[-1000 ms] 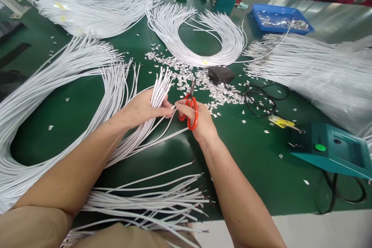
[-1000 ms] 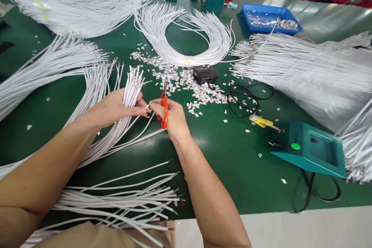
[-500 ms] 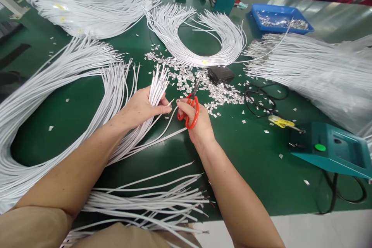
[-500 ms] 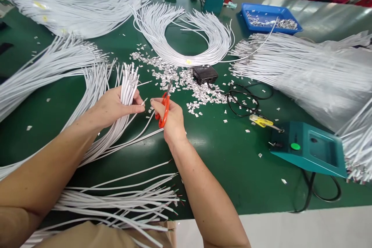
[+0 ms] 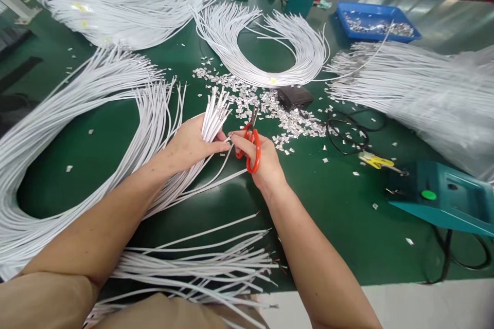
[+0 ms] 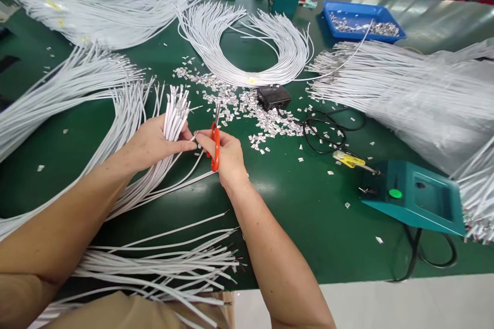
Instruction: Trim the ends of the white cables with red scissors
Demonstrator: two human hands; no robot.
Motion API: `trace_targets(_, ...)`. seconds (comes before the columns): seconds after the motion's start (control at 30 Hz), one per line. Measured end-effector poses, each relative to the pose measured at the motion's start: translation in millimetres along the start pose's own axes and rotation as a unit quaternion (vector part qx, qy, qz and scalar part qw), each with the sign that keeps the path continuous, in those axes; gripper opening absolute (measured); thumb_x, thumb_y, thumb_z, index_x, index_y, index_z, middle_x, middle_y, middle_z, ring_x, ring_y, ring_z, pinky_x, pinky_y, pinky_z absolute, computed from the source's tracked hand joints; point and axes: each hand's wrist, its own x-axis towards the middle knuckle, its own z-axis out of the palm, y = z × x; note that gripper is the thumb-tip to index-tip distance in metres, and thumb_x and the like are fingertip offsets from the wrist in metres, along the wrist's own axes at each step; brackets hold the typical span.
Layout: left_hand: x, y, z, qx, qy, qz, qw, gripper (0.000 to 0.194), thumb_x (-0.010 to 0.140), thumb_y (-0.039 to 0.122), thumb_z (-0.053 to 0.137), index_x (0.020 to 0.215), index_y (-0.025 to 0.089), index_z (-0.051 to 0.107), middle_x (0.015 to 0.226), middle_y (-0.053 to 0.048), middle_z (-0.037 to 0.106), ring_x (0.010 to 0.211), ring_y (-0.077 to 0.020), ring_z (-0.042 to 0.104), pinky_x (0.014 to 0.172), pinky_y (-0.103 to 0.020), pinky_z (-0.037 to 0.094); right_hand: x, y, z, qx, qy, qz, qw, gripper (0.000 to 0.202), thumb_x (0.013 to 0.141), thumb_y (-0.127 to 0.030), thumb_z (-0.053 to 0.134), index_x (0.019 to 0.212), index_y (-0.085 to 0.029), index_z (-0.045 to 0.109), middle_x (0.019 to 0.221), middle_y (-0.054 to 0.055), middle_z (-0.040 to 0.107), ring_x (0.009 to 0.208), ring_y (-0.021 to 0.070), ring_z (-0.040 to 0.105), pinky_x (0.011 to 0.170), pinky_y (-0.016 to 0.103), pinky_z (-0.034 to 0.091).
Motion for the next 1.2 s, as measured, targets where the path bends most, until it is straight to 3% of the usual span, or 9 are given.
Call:
trace_targets(0.37, -1, 1, 2.7, -0.01, -0.007, 0.004, 1.0, 0.023, 0.064, 0.032, 0.077, 0.078, 0.018, 0.064, 0.079, 0.001, 0.07, 0.075, -0.0183, 0.063, 0.07, -0.029, 0.047, 2, 3, -1, 0.029, -0.006, 0.017, 0.999, 0.011, 0.062, -0.023, 0.072, 0.063, -0.016, 0.064, 0.051, -0.005, 0.049, 0.053, 0.0087, 0.043, 0.057, 0.026, 0.034)
trace_targets(0.53, -1, -1, 2.3, -0.11, -0.046, -0.011, 0.993, 0.024, 0.067, 0.027, 0.076, 0.083, 0.018, 0.06, 0.077, 0.001, 0.07, 0.076, -0.0195, 0.068, 0.076, -0.032, 0.051, 5, 7, -2, 0.038, -0.015, 0.033, 0.999, 0.009, 0.063, -0.023, 0.069, 0.062, -0.016, 0.063, 0.05, -0.005, 0.049, 0.053, 0.009, 0.043, 0.055, 0.025, 0.033)
trace_targets(0.7, -1, -6, 2.5, -0.272, -0.097, -0.038, 0.956, 0.03, 0.072, 0.027, 0.076, 0.088, 0.018, 0.052, 0.072, 0.002, 0.066, 0.074, -0.0189, 0.071, 0.075, -0.032, 0.055, 7, 8, -4, -0.003, 0.04, -0.001, 0.999, 0.016, 0.063, -0.029, 0.073, 0.066, -0.016, 0.065, 0.049, -0.006, 0.047, 0.052, 0.0081, 0.04, 0.055, 0.025, 0.032)
trace_targets(0.87, -1, -4, 1.8, -0.3, -0.103, -0.052, 0.947, 0.03, 0.074, 0.023, 0.076, 0.091, 0.018, 0.052, 0.071, 0.003, 0.067, 0.072, -0.0174, 0.072, 0.073, -0.029, 0.057, 5, 1, -5, -0.055, 0.094, -0.049, 0.993, 0.02, 0.064, -0.035, 0.075, 0.066, -0.017, 0.067, 0.057, -0.005, 0.054, 0.054, 0.0077, 0.042, 0.057, 0.024, 0.035)
trace_targets(0.97, -1, -2, 1.7, -0.301, -0.098, -0.05, 0.947, 0.029, 0.073, 0.022, 0.076, 0.089, 0.018, 0.052, 0.07, 0.003, 0.067, 0.071, -0.0175, 0.072, 0.071, -0.029, 0.058, 2, -2, -3, -0.041, 0.061, -0.05, 0.996, 0.023, 0.065, -0.036, 0.076, 0.075, -0.016, 0.072, 0.067, -0.002, 0.062, 0.06, 0.0088, 0.048, 0.064, 0.025, 0.041)
trace_targets(1.1, -1, -5, 2.3, -0.284, -0.111, -0.041, 0.952, 0.032, 0.072, 0.023, 0.077, 0.091, 0.018, 0.052, 0.072, 0.001, 0.07, 0.073, -0.0181, 0.072, 0.072, -0.03, 0.057, -2, -3, -2, -0.049, -0.009, -0.04, 0.998, 0.025, 0.063, -0.037, 0.079, 0.072, -0.016, 0.071, 0.064, -0.001, 0.063, 0.062, 0.0111, 0.054, 0.067, 0.026, 0.044)
trace_targets(1.2, 1, -11, 4.0, -0.278, -0.117, -0.035, 0.953, 0.036, 0.07, 0.024, 0.079, 0.093, 0.018, 0.052, 0.075, 0.0, 0.072, 0.074, -0.0188, 0.072, 0.073, -0.031, 0.057, -5, -4, -2, -0.104, 0.003, -0.063, 0.993, 0.024, 0.065, -0.037, 0.078, 0.072, -0.015, 0.071, 0.066, -0.001, 0.064, 0.064, 0.0118, 0.055, 0.066, 0.026, 0.044)
